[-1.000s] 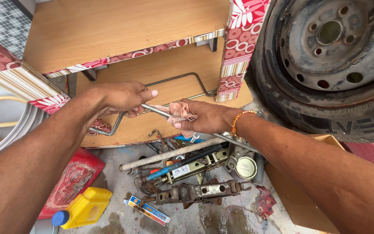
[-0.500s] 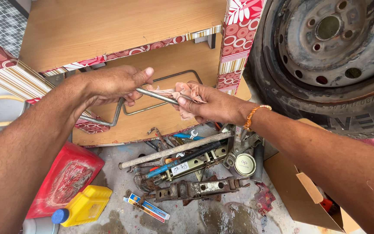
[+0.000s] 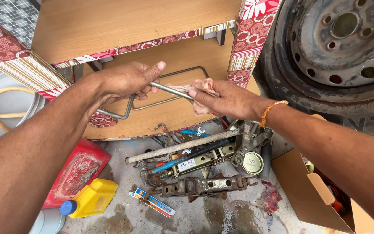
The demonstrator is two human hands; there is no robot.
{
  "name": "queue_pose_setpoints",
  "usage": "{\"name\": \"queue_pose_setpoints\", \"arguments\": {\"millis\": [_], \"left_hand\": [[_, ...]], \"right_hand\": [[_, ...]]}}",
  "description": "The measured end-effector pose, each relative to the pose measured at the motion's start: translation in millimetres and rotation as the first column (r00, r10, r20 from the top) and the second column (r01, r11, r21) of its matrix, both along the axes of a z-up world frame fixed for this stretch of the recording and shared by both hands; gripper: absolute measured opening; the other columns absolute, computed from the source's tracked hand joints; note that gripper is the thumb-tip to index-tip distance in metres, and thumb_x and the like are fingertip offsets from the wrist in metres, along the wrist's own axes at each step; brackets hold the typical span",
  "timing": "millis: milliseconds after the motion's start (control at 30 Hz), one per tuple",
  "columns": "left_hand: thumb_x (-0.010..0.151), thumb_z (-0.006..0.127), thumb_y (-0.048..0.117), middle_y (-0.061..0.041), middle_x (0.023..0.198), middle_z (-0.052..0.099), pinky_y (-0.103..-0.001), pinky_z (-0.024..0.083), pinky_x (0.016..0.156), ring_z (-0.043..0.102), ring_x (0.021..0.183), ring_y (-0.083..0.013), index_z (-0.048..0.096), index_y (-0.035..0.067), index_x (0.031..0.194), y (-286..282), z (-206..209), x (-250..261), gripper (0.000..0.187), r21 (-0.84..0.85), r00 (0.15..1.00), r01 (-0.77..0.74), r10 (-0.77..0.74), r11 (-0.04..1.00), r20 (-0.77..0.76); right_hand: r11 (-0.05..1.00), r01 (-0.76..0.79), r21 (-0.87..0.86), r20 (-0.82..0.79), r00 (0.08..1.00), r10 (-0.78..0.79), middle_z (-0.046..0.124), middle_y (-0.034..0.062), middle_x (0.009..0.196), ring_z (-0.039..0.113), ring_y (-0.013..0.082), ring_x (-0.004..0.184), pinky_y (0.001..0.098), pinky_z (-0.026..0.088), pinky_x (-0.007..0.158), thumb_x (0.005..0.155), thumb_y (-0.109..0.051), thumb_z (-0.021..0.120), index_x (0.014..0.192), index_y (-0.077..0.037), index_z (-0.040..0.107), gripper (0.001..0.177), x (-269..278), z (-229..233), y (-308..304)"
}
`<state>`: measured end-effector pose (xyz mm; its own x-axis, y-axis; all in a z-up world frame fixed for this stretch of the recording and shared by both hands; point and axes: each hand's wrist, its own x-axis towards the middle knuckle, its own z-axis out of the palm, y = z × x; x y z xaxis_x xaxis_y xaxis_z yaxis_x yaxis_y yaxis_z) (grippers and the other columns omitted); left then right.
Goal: The person wipes down a wooden shelf with a cloth, then picks up various metal car parts and tools, wiping them with a cloth and organizing them.
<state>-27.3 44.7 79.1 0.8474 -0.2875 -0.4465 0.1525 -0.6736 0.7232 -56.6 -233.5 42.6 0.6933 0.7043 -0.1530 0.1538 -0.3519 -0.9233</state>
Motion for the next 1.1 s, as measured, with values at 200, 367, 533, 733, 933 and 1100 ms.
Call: {"name": "queue_pose_setpoints", "arguments": {"millis": [200, 367, 533, 733, 933, 1100], "left_hand": [[0.095, 0.04, 0.065, 0.002, 0.079, 0.047, -0.034, 0.052, 0.088, 0.05, 0.081, -0.0128, 0.058, 0.011, 0.098, 15.1, -13.5, -7.7, 0.057, 0.012, 0.984, -0.09, 0.09, 0.996, -0.154], [0.103, 0.033, 0.061, -0.001, 0.074, 0.051, -0.043, 0.052, 0.087, 0.045, 0.073, -0.0182, 0.061, 0.009, 0.104, 28.9, -2.5, -5.1, 0.058, 0.057, 0.994, 0.025, -0.019, 0.998, -0.107], [0.108, 0.013, 0.064, -0.007, 0.081, 0.072, -0.04, 0.05, 0.094, 0.068, 0.083, -0.0198, 0.077, 0.001, 0.092, -3.1, 2.3, -7.9, 0.092, 0.545, 0.969, 0.234, -0.24, 0.805, -0.062], [0.106, 0.029, 0.052, -0.012, 0.076, 0.071, -0.046, 0.055, 0.081, 0.069, 0.074, -0.0254, 0.065, 0.005, 0.089, -10.0, -16.2, -1.5, 0.062, 0.543, 0.945, 0.207, -0.309, 0.814, 0.104], [0.106, 0.033, 0.058, -0.006, 0.073, 0.057, -0.044, 0.053, 0.07, 0.054, 0.067, -0.0205, 0.062, 0.005, 0.089, 17.6, -22.4, -10.2, 0.062, 0.464, 0.981, 0.184, -0.189, 0.866, -0.037], [0.099, 0.034, 0.067, -0.003, 0.077, 0.063, -0.033, 0.054, 0.071, 0.061, 0.073, -0.0119, 0.07, 0.008, 0.09, 20.2, -31.6, -5.0, 0.07, 0.419, 0.997, 0.074, -0.068, 0.905, -0.031]], "right_hand": [[0.983, -0.176, -0.059, 0.102, 0.978, 0.181, 0.063, -0.0036, 0.091, 0.059, 0.0011, 0.083, 0.0218, 0.052, 0.075, 0.099, -0.046, 0.057, 0.106, -0.015, 0.057, 0.032, 0.9, 2.5, -2.6], [0.981, 0.075, -0.181, 0.051, 0.996, -0.067, 0.064, -0.0015, 0.09, 0.055, 0.0065, 0.081, 0.0277, 0.051, 0.075, 0.101, -0.05, 0.05, 0.106, -0.011, 0.057, 0.04, -8.7, 12.1, 5.1], [0.983, 0.123, -0.136, 0.109, 0.988, -0.109, 0.063, -0.0027, 0.088, 0.054, 0.0119, 0.077, 0.0307, 0.051, 0.073, 0.1, -0.055, 0.043, 0.115, -0.016, 0.059, 0.044, -11.9, 23.1, 25.7], [0.957, 0.253, -0.143, 0.387, 0.904, -0.181, 0.073, 0.0017, 0.096, 0.069, 0.0122, 0.089, 0.0375, 0.054, 0.088, 0.098, -0.062, 0.043, 0.119, -0.009, 0.062, 0.061, -9.4, 14.2, 24.4], [0.737, 0.322, -0.594, 0.376, 0.921, -0.099, 0.077, 0.0139, 0.093, 0.077, 0.0243, 0.082, 0.0443, 0.064, 0.079, 0.098, -0.039, 0.051, 0.115, -0.009, 0.067, 0.038, -1.5, 29.7, -12.3], [0.867, 0.227, -0.443, 0.445, 0.895, -0.007, 0.079, 0.0073, 0.089, 0.079, 0.0236, 0.087, 0.0405, 0.059, 0.09, 0.094, -0.03, 0.062, 0.113, -0.009, 0.057, 0.028, 0.9, 21.8, -10.6]]}}
